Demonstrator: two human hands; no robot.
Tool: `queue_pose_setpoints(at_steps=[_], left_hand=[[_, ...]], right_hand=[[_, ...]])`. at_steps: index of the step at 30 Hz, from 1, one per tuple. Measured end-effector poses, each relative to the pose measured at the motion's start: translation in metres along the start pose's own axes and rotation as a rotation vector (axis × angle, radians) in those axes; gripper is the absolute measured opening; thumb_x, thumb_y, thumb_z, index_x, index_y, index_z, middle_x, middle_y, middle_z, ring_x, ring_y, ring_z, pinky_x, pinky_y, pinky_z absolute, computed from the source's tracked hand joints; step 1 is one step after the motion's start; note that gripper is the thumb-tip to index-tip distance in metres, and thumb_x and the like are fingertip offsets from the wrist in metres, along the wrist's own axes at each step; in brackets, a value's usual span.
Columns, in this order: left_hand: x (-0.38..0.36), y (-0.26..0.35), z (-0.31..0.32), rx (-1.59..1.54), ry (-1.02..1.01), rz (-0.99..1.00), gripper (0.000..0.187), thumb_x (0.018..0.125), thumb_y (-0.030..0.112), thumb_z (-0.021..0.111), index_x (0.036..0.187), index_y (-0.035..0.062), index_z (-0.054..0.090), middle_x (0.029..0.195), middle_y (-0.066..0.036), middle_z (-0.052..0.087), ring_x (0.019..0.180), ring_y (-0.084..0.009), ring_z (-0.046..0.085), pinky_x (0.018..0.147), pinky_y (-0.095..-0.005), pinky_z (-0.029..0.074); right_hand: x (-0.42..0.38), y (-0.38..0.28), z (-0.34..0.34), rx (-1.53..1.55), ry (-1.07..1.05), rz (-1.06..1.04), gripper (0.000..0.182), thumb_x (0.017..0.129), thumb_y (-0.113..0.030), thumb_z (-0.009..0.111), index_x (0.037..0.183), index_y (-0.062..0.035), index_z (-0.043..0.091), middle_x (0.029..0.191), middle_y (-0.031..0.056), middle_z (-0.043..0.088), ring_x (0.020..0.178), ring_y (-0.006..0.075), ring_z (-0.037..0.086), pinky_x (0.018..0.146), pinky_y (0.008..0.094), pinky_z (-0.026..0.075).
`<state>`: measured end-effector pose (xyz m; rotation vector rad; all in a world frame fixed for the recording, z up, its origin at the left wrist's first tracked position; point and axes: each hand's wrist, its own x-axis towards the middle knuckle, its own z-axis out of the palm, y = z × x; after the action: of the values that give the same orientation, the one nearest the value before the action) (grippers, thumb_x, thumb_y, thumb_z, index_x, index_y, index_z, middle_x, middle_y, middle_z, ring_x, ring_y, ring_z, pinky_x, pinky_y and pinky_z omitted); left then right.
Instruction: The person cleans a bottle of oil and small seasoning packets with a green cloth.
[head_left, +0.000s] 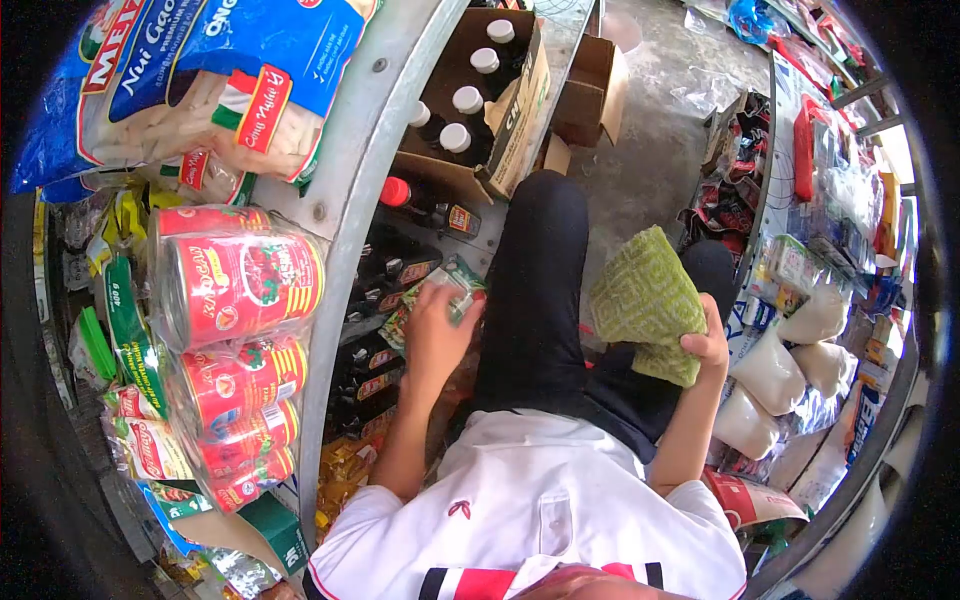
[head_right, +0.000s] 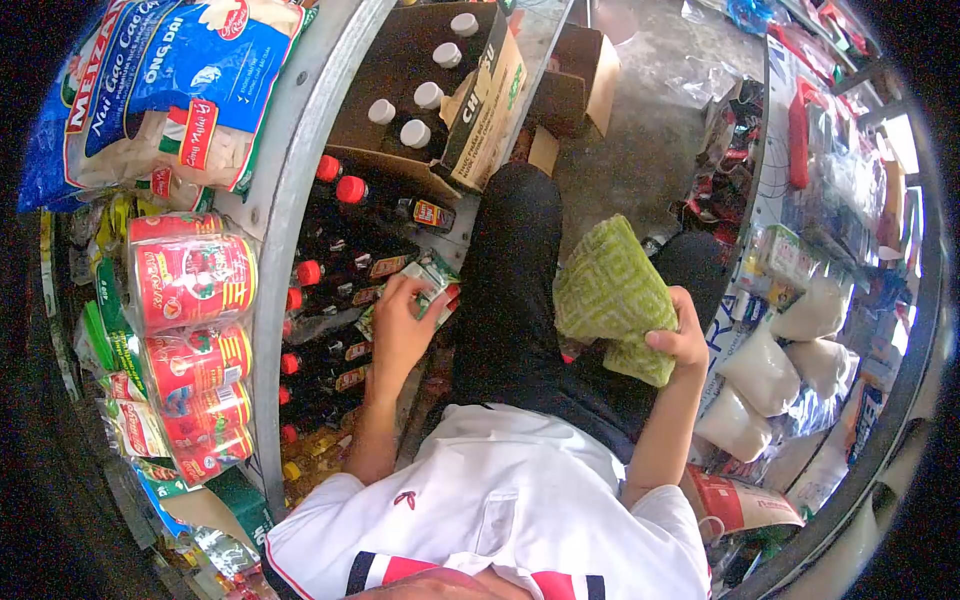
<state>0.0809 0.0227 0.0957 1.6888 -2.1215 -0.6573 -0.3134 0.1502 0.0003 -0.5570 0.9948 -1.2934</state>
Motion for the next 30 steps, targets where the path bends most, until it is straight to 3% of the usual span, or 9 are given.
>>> queue_pose_setpoints(at_steps=[4,7,10,17,22,26,28,29,30], left_hand=[[-0.042,-0.03,-0.015,0.136,-0.116,-0.37,0.035,0.09,0.032,0.076,0.084,-0.0021,0.073,0.077,-0.021,0.071,0.077,-0.0397,0.071,0.069,-0.0443,0.054],[-0.061,-0.062,-0.01,0.157,-0.044,-0.411,0.042,0.091,0.037,0.075,0.076,-0.0017,0.073,0.07,-0.022,0.07,0.069,-0.0409,0.07,0.065,-0.047,0.054],[-0.056,-0.066,-0.006,0.141,-0.005,-0.465,0.039,0.09,0.036,0.075,0.079,-0.0013,0.074,0.071,-0.022,0.07,0.071,-0.0404,0.071,0.066,-0.0472,0.054],[-0.042,-0.067,0.0,0.227,-0.024,-0.43,0.034,0.09,0.031,0.075,0.079,-0.0007,0.072,0.071,-0.02,0.071,0.07,-0.0388,0.071,0.065,-0.0463,0.053],[-0.043,-0.072,0.011,-0.053,0.09,-0.391,0.02,0.093,0.017,0.07,0.086,0.0,0.062,0.069,-0.016,0.068,0.067,-0.0368,0.07,0.063,-0.0478,0.051],[-0.045,-0.025,0.005,-0.168,0.113,-0.307,0.014,0.092,0.01,0.068,0.087,0.0006,0.059,0.069,-0.014,0.067,0.066,-0.035,0.07,0.064,-0.046,0.053],[-0.044,0.004,-0.005,-0.167,0.125,-0.191,0.012,0.091,0.005,0.067,0.087,-0.0005,0.058,0.084,-0.018,0.07,0.072,-0.0335,0.071,0.065,-0.0437,0.055],[-0.041,0.007,-0.005,-0.182,0.146,-0.063,0.011,0.09,0.003,0.067,0.088,-0.0017,0.057,0.117,-0.024,0.067,0.092,-0.0352,0.071,0.072,-0.0406,0.057],[-0.038,0.017,-0.008,-0.185,0.141,-0.061,0.011,0.09,0.003,0.067,0.088,-0.0017,0.057,0.117,-0.024,0.067,0.092,-0.0352,0.071,0.072,-0.0406,0.057]], right_hand=[[0.002,-0.014,0.016,-0.024,0.003,0.003,0.067,0.064,-0.023,0.088,0.12,0.0007,0.058,0.108,0.0107,0.068,0.099,0.0202,0.064,0.091,0.0372,0.051],[0.003,0.002,0.005,-0.035,0.055,-0.029,0.068,0.064,-0.024,0.088,0.12,0.0007,0.058,0.11,0.0113,0.068,0.101,0.0207,0.064,0.092,0.0375,0.051],[0.009,0.003,0.014,0.008,0.046,-0.003,0.068,0.065,-0.025,0.088,0.121,0.0003,0.059,0.113,0.0111,0.067,0.104,0.0204,0.063,0.094,0.0378,0.05],[0.01,0.009,0.007,-0.02,0.022,-0.022,0.07,0.064,-0.023,0.088,0.123,-0.0005,0.058,0.114,0.0098,0.066,0.105,0.0197,0.063,0.095,0.0379,0.05],[0.004,0.009,0.014,0.014,0.155,0.025,0.071,0.064,-0.021,0.086,0.125,-0.0006,0.055,0.116,0.0111,0.065,0.108,0.0222,0.062,0.096,0.0394,0.05],[0.008,0.004,0.032,0.016,0.173,0.046,0.066,0.068,-0.021,0.083,0.124,-0.001,0.055,0.116,0.0114,0.065,0.108,0.0229,0.062,0.096,0.0398,0.05],[0.01,0.003,0.051,0.021,0.28,0.126,0.06,0.073,-0.022,0.08,0.124,-0.0019,0.055,0.115,0.0112,0.064,0.107,0.0224,0.062,0.096,0.0394,0.05],[0.011,0.006,0.061,-0.02,0.288,0.167,0.056,0.078,-0.024,0.078,0.124,-0.0024,0.055,0.113,0.0104,0.065,0.105,0.0223,0.062,0.096,0.0387,0.05],[0.012,0.004,0.076,-0.077,0.273,0.194,0.05,0.082,-0.025,0.078,0.122,-0.0021,0.057,0.111,0.0092,0.066,0.103,0.0209,0.063,0.093,0.0373,0.051]])
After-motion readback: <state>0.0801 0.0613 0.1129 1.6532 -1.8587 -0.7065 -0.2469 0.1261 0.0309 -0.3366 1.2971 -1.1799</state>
